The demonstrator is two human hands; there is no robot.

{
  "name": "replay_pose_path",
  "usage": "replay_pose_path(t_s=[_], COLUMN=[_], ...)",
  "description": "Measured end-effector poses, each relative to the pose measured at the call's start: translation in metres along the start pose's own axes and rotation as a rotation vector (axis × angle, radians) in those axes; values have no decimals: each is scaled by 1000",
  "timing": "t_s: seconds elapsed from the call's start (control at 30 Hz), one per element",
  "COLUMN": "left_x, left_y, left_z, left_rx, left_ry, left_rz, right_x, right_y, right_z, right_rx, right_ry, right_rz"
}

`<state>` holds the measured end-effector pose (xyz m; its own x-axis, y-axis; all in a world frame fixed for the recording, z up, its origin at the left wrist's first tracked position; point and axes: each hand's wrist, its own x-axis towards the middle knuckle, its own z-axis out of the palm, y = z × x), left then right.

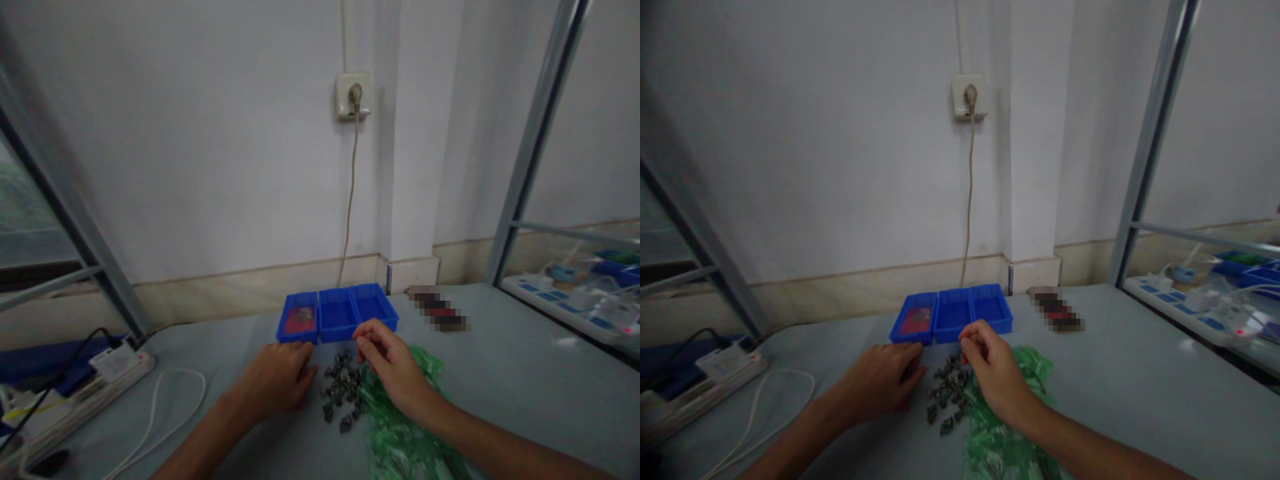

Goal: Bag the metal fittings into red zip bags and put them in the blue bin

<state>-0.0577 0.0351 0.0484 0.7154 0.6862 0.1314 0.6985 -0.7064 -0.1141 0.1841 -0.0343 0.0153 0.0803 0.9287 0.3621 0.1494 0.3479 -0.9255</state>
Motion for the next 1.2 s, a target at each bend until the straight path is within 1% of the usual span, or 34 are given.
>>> replay_pose_path(t_s=[0.1, 0.2, 0.37, 0.5, 0.6, 0.7, 0.73, 0.8, 0.87, 0.93, 1.0, 1.07, 1.2], left_x=[-3, -4, -3, -4, -4, -6, -7, -12, -17, -20, -22, -22, -21], left_y=[3, 2, -3, -5, -12, -26, -32, -41, -45, -45, -43, -43, -54], left_z=[3, 4, -3, -8, -13, -21, -24, -29, -31, -29, -23, -18, -14], left_rx=[-2, -44, -128, -195, -298, -393, -387, -303, -170, -64, -31, -36, -83], left_ry=[0, -11, -53, -62, -73, -119, -126, -129, -181, -235, -271, -280, -232], left_rz=[-8, -15, -58, -70, -81, -102, -117, -182, -293, -382, -405, -394, -384], right_x=[0, -1, -1, -1, -1, -2, -2, -1, 0, 0, 1, 0, 0], right_y=[-1, -1, -2, -2, -2, -2, -2, -2, -2, -2, -3, -2, 0], right_z=[0, 1, 1, 1, 1, 1, 1, 0, 0, 0, 0, -1, 0], right_rx=[2, 17, 20, 19, 18, 7, 4, 1, 5, 5, 1, -4, -6], right_ry=[3, 3, -4, -5, 1, -2, -3, -4, -2, 1, 5, 4, -6], right_rz=[0, 8, 11, 17, 13, 12, 12, 9, 4, 1, 1, 2, -3])
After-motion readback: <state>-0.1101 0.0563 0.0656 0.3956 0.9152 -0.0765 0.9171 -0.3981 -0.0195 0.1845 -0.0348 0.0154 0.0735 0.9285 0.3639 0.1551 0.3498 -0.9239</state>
